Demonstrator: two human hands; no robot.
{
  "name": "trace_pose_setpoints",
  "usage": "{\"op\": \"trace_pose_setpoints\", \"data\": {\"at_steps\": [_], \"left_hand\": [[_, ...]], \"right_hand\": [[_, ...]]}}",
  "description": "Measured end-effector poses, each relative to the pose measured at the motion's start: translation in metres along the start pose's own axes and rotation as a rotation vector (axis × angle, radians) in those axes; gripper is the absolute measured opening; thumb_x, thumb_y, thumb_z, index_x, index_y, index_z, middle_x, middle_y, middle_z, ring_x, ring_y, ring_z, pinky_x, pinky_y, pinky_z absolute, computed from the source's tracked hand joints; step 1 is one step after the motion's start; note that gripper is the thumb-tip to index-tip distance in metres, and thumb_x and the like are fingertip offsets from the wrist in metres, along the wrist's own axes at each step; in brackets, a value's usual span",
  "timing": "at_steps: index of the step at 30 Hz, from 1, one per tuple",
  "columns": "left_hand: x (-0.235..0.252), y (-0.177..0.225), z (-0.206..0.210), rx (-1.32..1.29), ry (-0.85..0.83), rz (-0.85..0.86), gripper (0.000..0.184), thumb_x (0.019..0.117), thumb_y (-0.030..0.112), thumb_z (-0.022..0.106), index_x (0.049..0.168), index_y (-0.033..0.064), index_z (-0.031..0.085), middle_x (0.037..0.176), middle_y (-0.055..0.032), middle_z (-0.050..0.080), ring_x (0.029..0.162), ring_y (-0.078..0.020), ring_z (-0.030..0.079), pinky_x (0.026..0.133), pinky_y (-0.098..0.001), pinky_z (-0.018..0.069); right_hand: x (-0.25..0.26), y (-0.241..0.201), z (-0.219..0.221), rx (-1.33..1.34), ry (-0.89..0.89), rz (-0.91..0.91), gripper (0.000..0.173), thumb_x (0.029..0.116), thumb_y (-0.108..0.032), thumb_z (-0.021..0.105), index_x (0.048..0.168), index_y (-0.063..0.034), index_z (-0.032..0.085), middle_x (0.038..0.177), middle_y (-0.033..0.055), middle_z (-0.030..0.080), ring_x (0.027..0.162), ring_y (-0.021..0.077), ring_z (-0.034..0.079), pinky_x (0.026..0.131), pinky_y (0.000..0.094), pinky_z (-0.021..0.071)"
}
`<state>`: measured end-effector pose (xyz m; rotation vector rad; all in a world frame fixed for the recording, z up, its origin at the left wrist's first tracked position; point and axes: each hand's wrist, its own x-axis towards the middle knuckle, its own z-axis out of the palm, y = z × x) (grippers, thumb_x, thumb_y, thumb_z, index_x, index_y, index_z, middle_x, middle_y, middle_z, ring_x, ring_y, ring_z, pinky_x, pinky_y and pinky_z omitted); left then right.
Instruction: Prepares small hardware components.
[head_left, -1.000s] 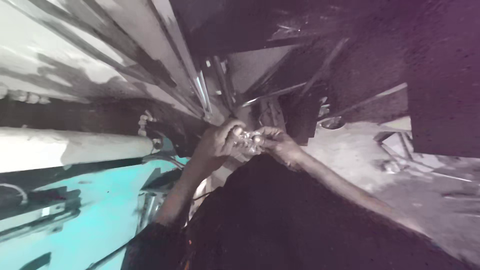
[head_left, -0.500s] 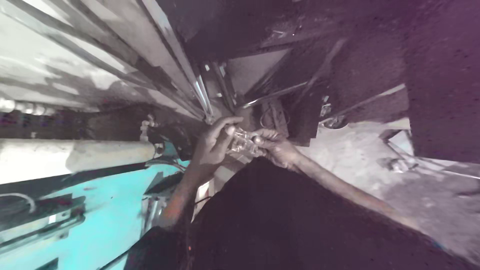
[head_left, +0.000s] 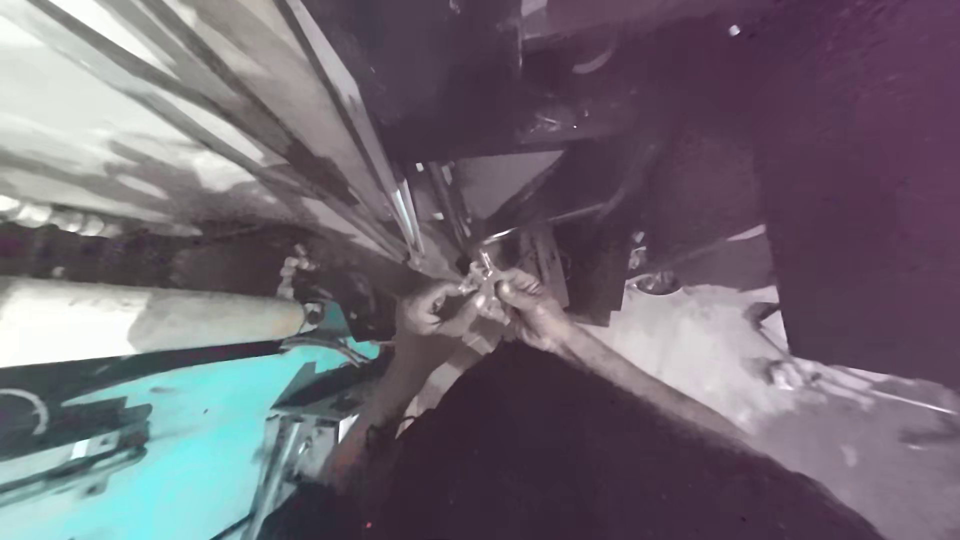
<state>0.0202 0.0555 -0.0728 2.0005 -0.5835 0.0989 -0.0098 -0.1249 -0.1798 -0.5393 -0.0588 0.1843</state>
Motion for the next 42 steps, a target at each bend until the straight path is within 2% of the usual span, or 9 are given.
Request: {"op": "trace_pose_setpoints", "data": {"at_steps": [5,15,22,27,29,31,35,38,42], "left_hand": [[0.000,0.002,-0.004,-0.045,0.040,-0.055,0.010,0.0877,0.010,0.077,0.094,0.0029,0.077,0.082,-0.0007,0.076,0.070,-0.0046,0.070,0.066,-0.0231,0.0604],[-0.008,0.005,-0.010,-0.057,0.108,-0.186,0.011,0.0870,0.009,0.078,0.095,0.0016,0.078,0.086,-0.0012,0.077,0.075,-0.0029,0.071,0.072,-0.0218,0.0609],[-0.005,0.007,-0.013,-0.168,0.168,-0.016,0.008,0.0858,0.003,0.077,0.093,-0.0013,0.076,0.084,-0.0018,0.076,0.071,-0.0024,0.069,0.067,-0.0202,0.0594],[-0.005,0.000,-0.013,-0.164,0.181,-0.013,0.010,0.0858,0.003,0.077,0.095,-0.0024,0.076,0.088,-0.0052,0.077,0.077,-0.0071,0.072,0.072,-0.0246,0.0621],[-0.011,0.006,-0.013,-0.161,0.182,-0.091,0.010,0.0861,0.005,0.077,0.095,0.0004,0.077,0.087,-0.0030,0.077,0.075,-0.0060,0.071,0.071,-0.0234,0.0617],[-0.008,0.007,-0.011,-0.216,0.161,-0.124,0.008,0.0880,0.006,0.077,0.093,0.0005,0.077,0.084,-0.0046,0.076,0.071,-0.0091,0.070,0.066,-0.0253,0.0606],[-0.011,0.008,-0.011,-0.249,0.174,-0.172,0.006,0.0891,0.007,0.075,0.091,0.0013,0.076,0.080,-0.0042,0.074,0.067,-0.0096,0.068,0.063,-0.0255,0.0596],[-0.011,0.008,-0.013,-0.252,0.179,-0.145,0.008,0.0888,0.009,0.076,0.091,0.0014,0.076,0.078,-0.0045,0.074,0.065,-0.0095,0.067,0.061,-0.0258,0.0586],[-0.013,0.008,-0.014,-0.260,0.167,-0.129,0.008,0.0903,0.011,0.075,0.091,0.0024,0.076,0.077,-0.0047,0.073,0.065,-0.0105,0.067,0.062,-0.0271,0.0586]], "right_hand": [[-0.002,-0.003,0.006,-0.152,0.020,0.012,0.014,0.1008,-0.011,0.063,0.111,-0.0089,0.073,0.107,0.0082,0.074,0.094,0.0209,0.073,0.088,0.0423,0.0623],[-0.005,-0.020,0.015,-0.550,0.038,-0.116,0.019,0.1027,-0.009,0.059,0.113,-0.0043,0.074,0.105,-0.0001,0.075,0.097,0.0085,0.070,0.091,0.0304,0.0587],[-0.002,-0.029,0.022,-0.609,-0.045,-0.209,0.018,0.1029,-0.011,0.060,0.111,-0.0071,0.076,0.105,-0.0032,0.076,0.096,0.0050,0.069,0.091,0.0278,0.0576],[-0.002,-0.032,0.027,-0.661,-0.067,-0.250,0.020,0.1035,-0.011,0.059,0.115,-0.0038,0.074,0.108,-0.0006,0.075,0.098,0.0063,0.069,0.091,0.0280,0.0576],[-0.008,-0.031,0.035,-0.674,-0.071,-0.267,0.031,0.1017,-0.009,0.062,0.131,-0.0021,0.065,0.115,0.0046,0.074,0.102,0.0119,0.070,0.094,0.0323,0.0585],[-0.008,-0.034,0.042,-0.759,-0.058,-0.278,0.060,0.0991,-0.009,0.066,0.154,-0.0064,0.043,0.113,0.0091,0.073,0.098,0.0167,0.071,0.090,0.0349,0.0606],[-0.012,-0.038,0.045,-0.908,-0.016,-0.301,0.085,0.0963,-0.015,0.072,0.164,-0.0140,0.020,0.110,0.0089,0.073,0.093,0.0188,0.072,0.084,0.0355,0.0630],[-0.015,-0.044,0.046,-0.873,0.001,-0.295,0.064,0.0988,-0.014,0.066,0.155,-0.0063,0.038,0.114,0.0079,0.073,0.097,0.0169,0.072,0.086,0.0334,0.0623],[-0.015,-0.045,0.048,-0.874,0.006,-0.306,0.021,0.0952,-0.010,0.072,0.114,-0.0006,0.071,0.098,0.0051,0.075,0.083,0.0122,0.071,0.077,0.0301,0.0614]]}}
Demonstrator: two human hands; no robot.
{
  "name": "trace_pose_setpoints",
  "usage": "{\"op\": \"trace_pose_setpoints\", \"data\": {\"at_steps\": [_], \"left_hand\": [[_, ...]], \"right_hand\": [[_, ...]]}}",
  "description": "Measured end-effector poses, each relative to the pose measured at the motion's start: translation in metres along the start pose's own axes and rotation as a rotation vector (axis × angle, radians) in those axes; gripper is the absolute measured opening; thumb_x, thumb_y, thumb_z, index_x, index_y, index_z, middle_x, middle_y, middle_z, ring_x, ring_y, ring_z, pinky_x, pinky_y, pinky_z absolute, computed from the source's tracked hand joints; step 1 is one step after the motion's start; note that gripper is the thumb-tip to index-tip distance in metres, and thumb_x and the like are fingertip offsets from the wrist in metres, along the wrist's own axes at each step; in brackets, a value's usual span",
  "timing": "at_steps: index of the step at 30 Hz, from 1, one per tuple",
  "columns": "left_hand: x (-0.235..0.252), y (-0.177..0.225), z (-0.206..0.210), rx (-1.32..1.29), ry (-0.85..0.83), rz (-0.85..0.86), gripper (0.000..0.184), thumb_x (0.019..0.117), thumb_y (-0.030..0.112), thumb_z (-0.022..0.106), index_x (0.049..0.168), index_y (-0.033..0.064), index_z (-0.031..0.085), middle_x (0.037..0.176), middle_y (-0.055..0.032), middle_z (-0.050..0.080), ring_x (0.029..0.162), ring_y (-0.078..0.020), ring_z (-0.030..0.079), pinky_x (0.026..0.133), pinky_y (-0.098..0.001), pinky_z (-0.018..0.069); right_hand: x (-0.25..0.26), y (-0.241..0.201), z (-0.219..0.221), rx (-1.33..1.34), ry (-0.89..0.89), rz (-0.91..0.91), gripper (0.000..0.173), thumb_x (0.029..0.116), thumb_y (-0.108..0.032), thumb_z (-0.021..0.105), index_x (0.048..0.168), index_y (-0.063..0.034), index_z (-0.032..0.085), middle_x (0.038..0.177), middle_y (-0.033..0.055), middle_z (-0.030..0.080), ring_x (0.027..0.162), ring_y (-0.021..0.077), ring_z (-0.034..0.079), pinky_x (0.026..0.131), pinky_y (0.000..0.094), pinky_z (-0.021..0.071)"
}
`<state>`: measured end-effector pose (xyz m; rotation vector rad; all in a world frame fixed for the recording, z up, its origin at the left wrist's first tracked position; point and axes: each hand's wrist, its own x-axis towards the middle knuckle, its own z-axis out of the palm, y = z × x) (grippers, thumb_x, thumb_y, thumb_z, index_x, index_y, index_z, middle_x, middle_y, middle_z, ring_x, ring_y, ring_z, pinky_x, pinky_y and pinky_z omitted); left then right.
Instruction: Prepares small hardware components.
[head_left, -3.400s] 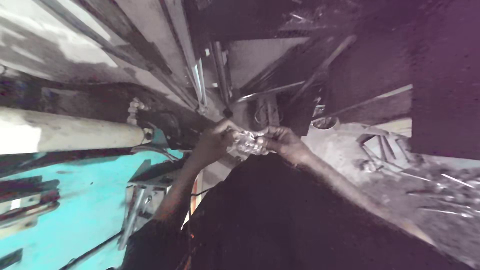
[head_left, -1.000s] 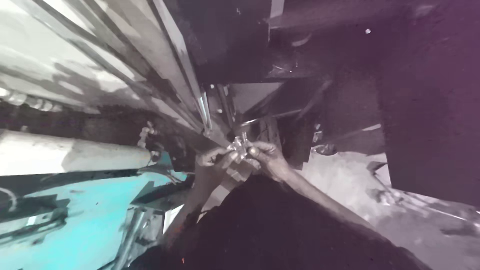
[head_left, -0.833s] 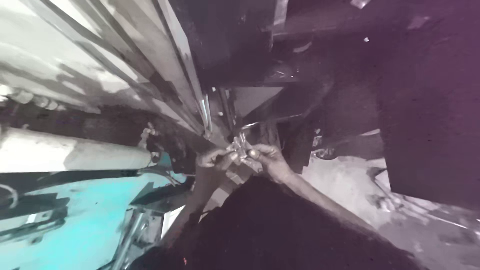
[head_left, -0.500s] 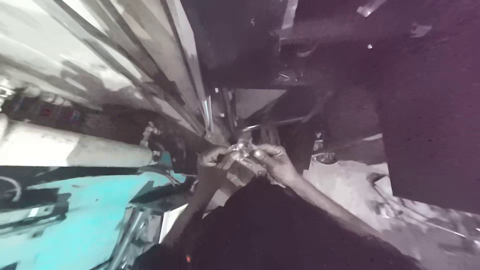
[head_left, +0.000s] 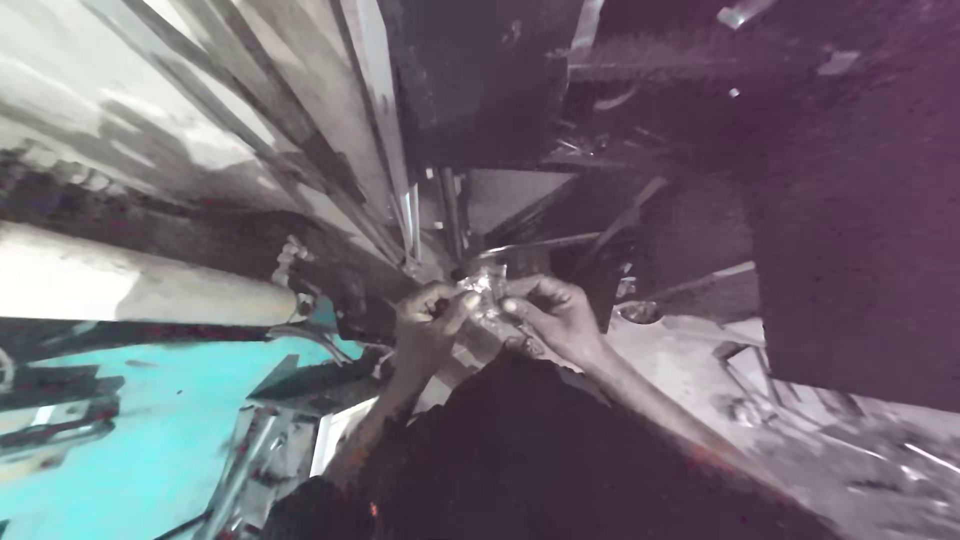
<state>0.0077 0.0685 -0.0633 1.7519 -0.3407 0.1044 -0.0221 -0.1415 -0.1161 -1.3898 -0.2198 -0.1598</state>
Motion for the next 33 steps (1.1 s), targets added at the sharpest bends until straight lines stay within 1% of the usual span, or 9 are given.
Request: {"op": "trace_pose_setpoints", "data": {"at_steps": [5,8,11,15,17,21,24,29,33], "left_hand": [[-0.005,-0.005,0.003,0.004,-0.101,-0.149,0.018,0.0882,0.012,0.078,0.103,0.0024,0.077,0.091,-0.0040,0.077,0.081,-0.0095,0.072,0.077,-0.0274,0.0618],[-0.008,-0.010,0.008,0.042,-0.113,-0.149,0.013,0.0890,0.015,0.078,0.094,0.0037,0.077,0.080,-0.0005,0.074,0.069,-0.0049,0.067,0.066,-0.0230,0.0586],[-0.011,-0.014,0.011,0.034,-0.125,-0.076,0.012,0.0922,0.016,0.076,0.093,0.0037,0.077,0.077,-0.0019,0.073,0.064,-0.0072,0.065,0.061,-0.0242,0.0570],[-0.010,-0.009,0.009,0.003,-0.109,-0.078,0.012,0.0935,0.016,0.074,0.090,0.0042,0.077,0.075,-0.0015,0.072,0.063,-0.0065,0.064,0.060,-0.0241,0.0554],[-0.010,-0.009,0.008,-0.020,-0.110,-0.073,0.013,0.0939,0.015,0.073,0.090,0.0032,0.076,0.075,-0.0018,0.071,0.063,-0.0065,0.064,0.061,-0.0244,0.0553],[-0.011,-0.008,0.006,0.006,-0.120,-0.086,0.012,0.0951,0.015,0.072,0.094,0.0037,0.078,0.079,-0.0027,0.074,0.066,-0.0077,0.066,0.063,-0.0251,0.0573],[-0.012,-0.009,0.005,0.033,-0.111,-0.102,0.013,0.0935,0.018,0.075,0.092,0.0048,0.078,0.076,-0.0017,0.072,0.063,-0.0070,0.064,0.060,-0.0249,0.0559],[-0.011,-0.013,0.006,0.075,-0.090,-0.201,0.016,0.0881,0.022,0.080,0.083,0.0086,0.073,0.067,0.0049,0.065,0.058,-0.0020,0.057,0.057,-0.0214,0.0506],[-0.012,-0.004,0.011,0.388,-0.110,-0.352,0.031,0.0896,0.025,0.078,0.111,0.0025,0.074,0.101,-0.0049,0.075,0.096,-0.0092,0.071,0.091,-0.0300,0.0580]], "right_hand": [[0.001,-0.002,0.008,-0.036,0.096,-0.070,0.014,0.0908,-0.007,0.076,0.101,-0.0018,0.069,0.083,0.0032,0.072,0.069,0.0115,0.067,0.066,0.0292,0.0598],[-0.003,0.003,0.013,-0.246,0.173,-0.117,0.015,0.0901,-0.015,0.078,0.098,-0.0041,0.071,0.086,0.0020,0.072,0.071,0.0097,0.068,0.065,0.0283,0.0607],[-0.009,0.010,0.016,-0.489,0.188,-0.207,0.015,0.0928,-0.022,0.076,0.097,-0.0075,0.074,0.094,0.0013,0.074,0.079,0.0090,0.069,0.071,0.0296,0.0614],[-0.012,0.005,0.014,-0.381,-0.002,-0.263,0.031,0.1061,-0.027,0.056,0.120,-0.0072,0.075,0.124,0.0054,0.073,0.110,0.0129,0.070,0.096,0.0354,0.0592],[-0.014,0.003,0.012,-0.189,-0.036,-0.158,0.037,0.1092,-0.030,0.047,0.116,-0.0052,0.074,0.112,0.0005,0.074,0.100,0.0048,0.068,0.090,0.0279,0.0577],[-0.007,-0.005,0.012,-0.006,-0.002,-0.004,0.020,0.0981,-0.009,0.068,0.115,0.0007,0.072,0.099,0.0054,0.076,0.082,0.0112,0.071,0.076,0.0289,0.0622],[-0.003,-0.008,0.012,0.058,0.006,0.095,0.035,0.0911,-0.007,0.076,0.124,-0.0006,0.064,0.096,0.0084,0.074,0.078,0.0169,0.071,0.072,0.0324,0.0627],[-0.005,-0.004,0.014,-0.149,0.090,0.065,0.019,0.0865,-0.014,0.082,0.102,-0.0051,0.075,0.089,0.0016,0.076,0.074,0.0094,0.070,0.068,0.0275,0.0611],[-0.010,0.007,0.018,-0.696,0.119,-0.257,0.019,0.0891,-0.027,0.075,0.094,-0.0084,0.077,0.092,0.0071,0.074,0.085,0.0138,0.070,0.080,0.0315,0.0592]]}}
